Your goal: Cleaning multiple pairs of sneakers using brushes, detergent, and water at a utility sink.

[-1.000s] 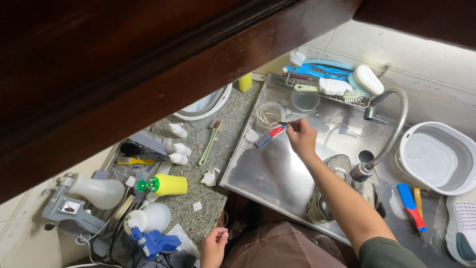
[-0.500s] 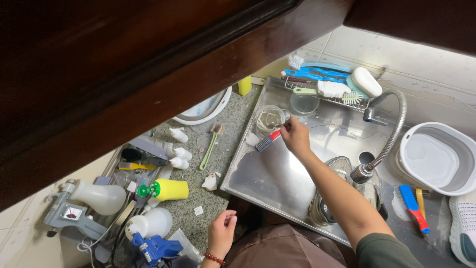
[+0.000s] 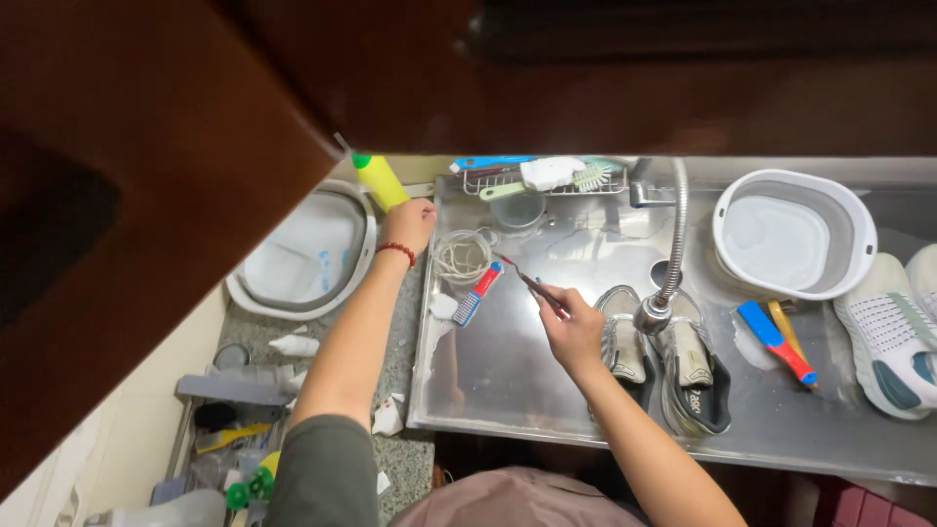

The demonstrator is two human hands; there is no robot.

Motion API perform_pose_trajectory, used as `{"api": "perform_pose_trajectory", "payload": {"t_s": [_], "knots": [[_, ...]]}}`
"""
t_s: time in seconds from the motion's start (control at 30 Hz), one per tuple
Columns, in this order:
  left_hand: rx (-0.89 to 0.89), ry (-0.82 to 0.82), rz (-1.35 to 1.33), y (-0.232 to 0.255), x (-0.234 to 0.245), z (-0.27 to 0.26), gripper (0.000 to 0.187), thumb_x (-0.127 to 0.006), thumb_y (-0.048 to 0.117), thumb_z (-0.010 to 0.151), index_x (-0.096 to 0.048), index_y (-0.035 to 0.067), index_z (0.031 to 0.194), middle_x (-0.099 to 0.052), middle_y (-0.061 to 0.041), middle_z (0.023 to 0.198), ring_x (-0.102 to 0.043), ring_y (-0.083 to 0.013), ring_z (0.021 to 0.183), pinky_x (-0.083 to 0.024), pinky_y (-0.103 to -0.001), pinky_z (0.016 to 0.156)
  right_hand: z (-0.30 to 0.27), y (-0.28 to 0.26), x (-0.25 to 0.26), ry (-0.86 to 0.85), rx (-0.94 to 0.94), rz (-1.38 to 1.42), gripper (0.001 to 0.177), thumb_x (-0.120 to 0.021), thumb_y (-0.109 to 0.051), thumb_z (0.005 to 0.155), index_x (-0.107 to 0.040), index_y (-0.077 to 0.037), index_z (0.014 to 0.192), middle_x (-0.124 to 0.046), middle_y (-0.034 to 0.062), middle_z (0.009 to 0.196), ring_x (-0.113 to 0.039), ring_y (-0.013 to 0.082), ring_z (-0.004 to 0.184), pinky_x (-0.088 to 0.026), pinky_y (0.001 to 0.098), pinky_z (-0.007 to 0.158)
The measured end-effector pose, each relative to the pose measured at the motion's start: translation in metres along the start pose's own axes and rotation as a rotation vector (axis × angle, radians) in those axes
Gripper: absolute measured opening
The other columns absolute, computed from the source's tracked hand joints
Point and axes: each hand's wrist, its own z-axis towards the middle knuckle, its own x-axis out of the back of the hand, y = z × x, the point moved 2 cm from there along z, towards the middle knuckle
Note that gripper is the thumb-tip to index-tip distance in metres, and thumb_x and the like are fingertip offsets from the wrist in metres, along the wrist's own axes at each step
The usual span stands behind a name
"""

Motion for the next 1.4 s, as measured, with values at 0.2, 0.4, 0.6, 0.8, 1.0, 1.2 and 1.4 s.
{"api": "perform_pose_trajectory", "payload": {"t_s": [0.2,0.4,0.6,0.8,1.0,1.2,1.4], "knots": [[-0.1,-0.374,0.222,-0.126,-0.147,0.112,0.025,-0.077,0.012,0.077,-0.081,0.015,0.101,-0.075,-0.01,0.101,-0.072,-0.0255,0.092,-0.053,-0.042,0.088,-0.022,0.027,0.023,0.11,-0.095,0.04,0.023,-0.077,-0.012,0.085,-0.076,-0.003,0.106,-0.08,0.0104,0.087,-0.073,0.0138,0.073,-0.056,0.0262,0.068],[0.183,-0.867,0.212,-0.107,-0.171,0.131,0.021,-0.072,0.006,0.082,-0.083,0.01,0.1,-0.083,-0.007,0.092,-0.078,-0.0205,0.071,-0.062,-0.038,0.068,-0.031,0.012,0.042,0.156,-0.197,0.023,0.02,-0.078,-0.009,0.084,-0.078,-0.002,0.104,-0.081,0.0084,0.087,-0.074,0.011,0.076,-0.056,0.0257,0.068],[0.088,-0.881,0.571,-0.078,-0.158,0.112,0.019,-0.078,0.005,0.076,-0.083,0.009,0.094,-0.075,-0.008,0.085,-0.07,-0.0186,0.072,-0.055,-0.039,0.066,-0.052,0.002,0.048,0.146,-0.155,0.137,0.021,-0.079,-0.007,0.081,-0.077,-0.002,0.101,-0.081,0.0061,0.085,-0.076,0.0109,0.077,-0.058,0.025,0.069],[0.142,-0.974,0.588,-0.053,-0.132,0.092,0.019,-0.082,0.022,0.08,-0.081,0.005,0.088,-0.073,-0.006,0.082,-0.066,-0.0165,0.067,-0.052,-0.036,0.064,-0.062,0.0,0.049,0.131,-0.218,0.114,0.02,-0.08,-0.007,0.081,-0.077,0.0,0.1,-0.082,0.007,0.085,-0.077,0.0098,0.08,-0.058,0.0248,0.071],[0.195,-0.993,0.468,-0.051,-0.138,0.092,0.018,-0.081,0.02,0.08,-0.08,0.004,0.088,-0.073,-0.007,0.082,-0.065,-0.0156,0.065,-0.052,-0.036,0.063,-0.068,0.008,0.048,0.104,-0.271,0.206,0.02,-0.078,-0.004,0.083,-0.077,0.002,0.102,-0.081,0.008,0.089,-0.074,0.0102,0.083,-0.056,0.0243,0.073],[0.253,-1.026,0.369,-0.037,-0.128,0.07,0.018,-0.081,0.019,0.08,-0.08,0.003,0.087,-0.073,-0.007,0.081,-0.064,-0.0148,0.064,-0.051,-0.035,0.062,-0.072,0.026,0.046,0.114,-0.343,0.327,0.019,-0.074,-0.001,0.086,-0.075,0.004,0.104,-0.08,0.0119,0.095,-0.073,0.0117,0.086,-0.055,0.0243,0.074],[0.322,-1.058,0.281,-0.067,-0.154,0.073,0.018,-0.081,0.018,0.08,-0.079,0.002,0.087,-0.073,-0.007,0.081,-0.063,-0.0139,0.062,-0.05,-0.034,0.06,-0.063,0.024,0.04,0.168,-0.382,0.447,0.019,-0.073,0.001,0.088,-0.069,0.007,0.106,-0.078,0.0137,0.1,-0.072,0.0129,0.091,-0.054,0.0252,0.08]]}}
